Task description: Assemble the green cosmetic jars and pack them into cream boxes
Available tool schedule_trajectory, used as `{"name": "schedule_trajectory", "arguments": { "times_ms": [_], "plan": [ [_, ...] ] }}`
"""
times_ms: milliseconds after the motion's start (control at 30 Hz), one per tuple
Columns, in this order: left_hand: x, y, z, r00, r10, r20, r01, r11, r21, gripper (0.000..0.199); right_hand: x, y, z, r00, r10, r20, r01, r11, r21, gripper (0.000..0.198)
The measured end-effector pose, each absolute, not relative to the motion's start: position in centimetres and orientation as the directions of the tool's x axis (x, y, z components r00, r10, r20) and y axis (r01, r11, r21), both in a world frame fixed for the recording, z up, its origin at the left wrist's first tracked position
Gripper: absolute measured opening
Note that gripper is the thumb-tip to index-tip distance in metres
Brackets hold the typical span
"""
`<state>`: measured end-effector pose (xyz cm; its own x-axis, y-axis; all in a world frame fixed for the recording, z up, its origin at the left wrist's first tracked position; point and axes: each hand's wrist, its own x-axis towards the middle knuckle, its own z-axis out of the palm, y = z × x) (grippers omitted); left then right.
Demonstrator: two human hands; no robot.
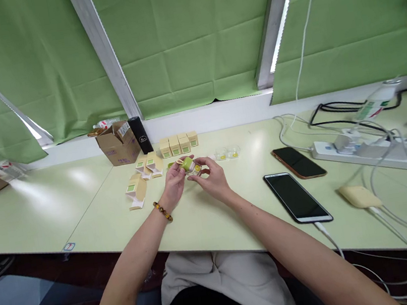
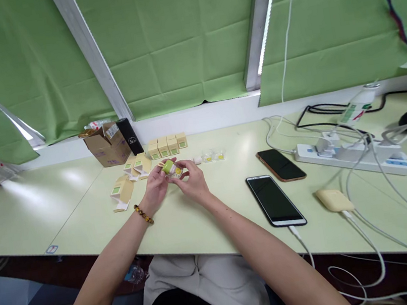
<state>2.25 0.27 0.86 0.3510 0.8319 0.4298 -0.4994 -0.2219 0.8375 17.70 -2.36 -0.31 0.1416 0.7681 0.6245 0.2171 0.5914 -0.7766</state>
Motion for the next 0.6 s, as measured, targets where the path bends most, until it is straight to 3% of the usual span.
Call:
{"name": "schedule_trajectory", "arguments": {
  "times_ms": [433,600],
  "plan": [
    [2.23,0.31,0.54,0.379,0.824,0.421,-0.444,-0.237,0.864,0.054,17.58,-2.36,-0.64,0.153,0.772,0.616,0.176,0.592,-0.786,0.053],
    [2.1,0.06,0.71,0.391,0.825,0.407,-0.412,-0.239,0.879,0.066,17.59,-2.37,-0.55,0.165,0.775,0.61,0.171,0.586,-0.792,0.051]
  ]
}}
